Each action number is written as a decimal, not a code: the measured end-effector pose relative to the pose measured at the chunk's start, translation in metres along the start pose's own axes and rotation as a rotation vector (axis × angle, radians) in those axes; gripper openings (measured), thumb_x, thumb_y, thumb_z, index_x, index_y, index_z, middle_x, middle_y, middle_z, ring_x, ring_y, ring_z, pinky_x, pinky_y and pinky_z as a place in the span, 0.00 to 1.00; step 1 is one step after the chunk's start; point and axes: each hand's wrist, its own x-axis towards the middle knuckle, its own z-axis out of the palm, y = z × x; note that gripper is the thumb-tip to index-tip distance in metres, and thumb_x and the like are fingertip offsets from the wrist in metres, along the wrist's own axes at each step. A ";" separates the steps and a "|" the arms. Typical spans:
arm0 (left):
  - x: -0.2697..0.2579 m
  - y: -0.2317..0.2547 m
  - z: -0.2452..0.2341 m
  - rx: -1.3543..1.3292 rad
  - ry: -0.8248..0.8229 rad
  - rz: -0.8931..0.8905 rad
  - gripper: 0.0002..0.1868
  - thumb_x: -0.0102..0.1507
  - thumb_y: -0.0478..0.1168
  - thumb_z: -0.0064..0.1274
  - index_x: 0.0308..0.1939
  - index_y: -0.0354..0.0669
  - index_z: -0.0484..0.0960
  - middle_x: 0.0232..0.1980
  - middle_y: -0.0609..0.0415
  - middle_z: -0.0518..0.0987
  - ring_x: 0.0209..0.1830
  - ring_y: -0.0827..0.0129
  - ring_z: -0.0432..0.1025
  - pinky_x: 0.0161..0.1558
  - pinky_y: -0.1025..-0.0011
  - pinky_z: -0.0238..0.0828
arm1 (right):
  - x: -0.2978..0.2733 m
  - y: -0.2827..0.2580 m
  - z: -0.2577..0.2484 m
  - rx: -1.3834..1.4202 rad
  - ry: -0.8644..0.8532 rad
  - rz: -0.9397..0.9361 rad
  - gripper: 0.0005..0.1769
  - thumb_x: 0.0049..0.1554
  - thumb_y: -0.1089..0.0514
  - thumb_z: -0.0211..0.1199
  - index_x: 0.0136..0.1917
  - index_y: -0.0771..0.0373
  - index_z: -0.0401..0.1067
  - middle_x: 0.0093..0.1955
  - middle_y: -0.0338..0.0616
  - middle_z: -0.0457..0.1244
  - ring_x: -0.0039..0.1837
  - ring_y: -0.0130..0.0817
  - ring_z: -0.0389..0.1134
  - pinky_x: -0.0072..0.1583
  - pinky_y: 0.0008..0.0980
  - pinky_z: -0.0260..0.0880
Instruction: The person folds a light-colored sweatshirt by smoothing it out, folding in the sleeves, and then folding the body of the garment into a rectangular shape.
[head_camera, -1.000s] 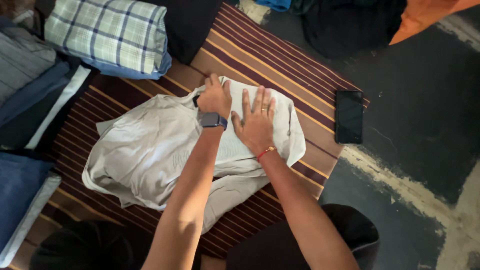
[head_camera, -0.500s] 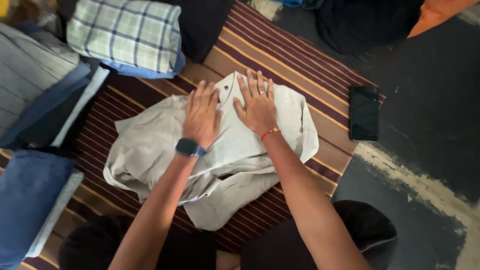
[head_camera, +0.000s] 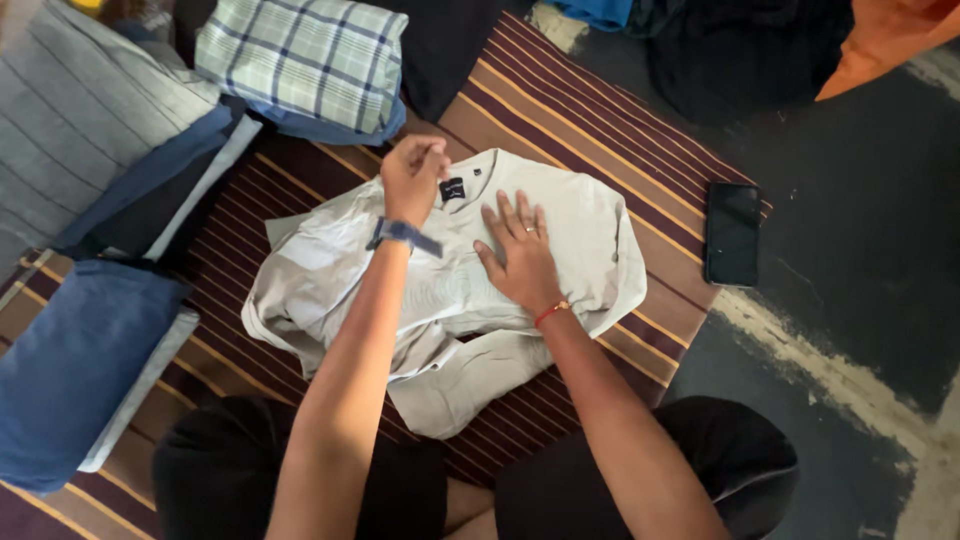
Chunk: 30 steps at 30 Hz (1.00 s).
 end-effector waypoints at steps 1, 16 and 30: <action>-0.006 0.004 -0.004 -0.056 -0.025 -0.042 0.06 0.69 0.34 0.52 0.42 0.35 0.82 0.32 0.53 0.82 0.26 0.76 0.75 0.30 0.78 0.71 | 0.000 -0.003 0.002 0.097 0.111 -0.063 0.24 0.63 0.50 0.62 0.69 0.60 0.71 0.77 0.57 0.58 0.80 0.57 0.54 0.79 0.54 0.50; -0.038 -0.009 -0.046 -0.353 0.546 -0.163 0.11 0.68 0.40 0.52 0.35 0.37 0.80 0.26 0.53 0.77 0.22 0.66 0.73 0.22 0.72 0.68 | 0.013 -0.086 0.020 0.478 -0.114 -0.058 0.13 0.44 0.47 0.76 0.41 0.53 0.81 0.48 0.34 0.70 0.60 0.36 0.65 0.67 0.49 0.48; -0.080 0.058 -0.119 1.351 -0.272 0.412 0.31 0.70 0.50 0.45 0.74 0.39 0.67 0.75 0.48 0.66 0.78 0.49 0.55 0.76 0.48 0.47 | 0.087 -0.077 0.059 0.239 0.173 0.046 0.10 0.57 0.57 0.62 0.53 0.50 0.77 0.51 0.37 0.63 0.62 0.42 0.60 0.62 0.48 0.52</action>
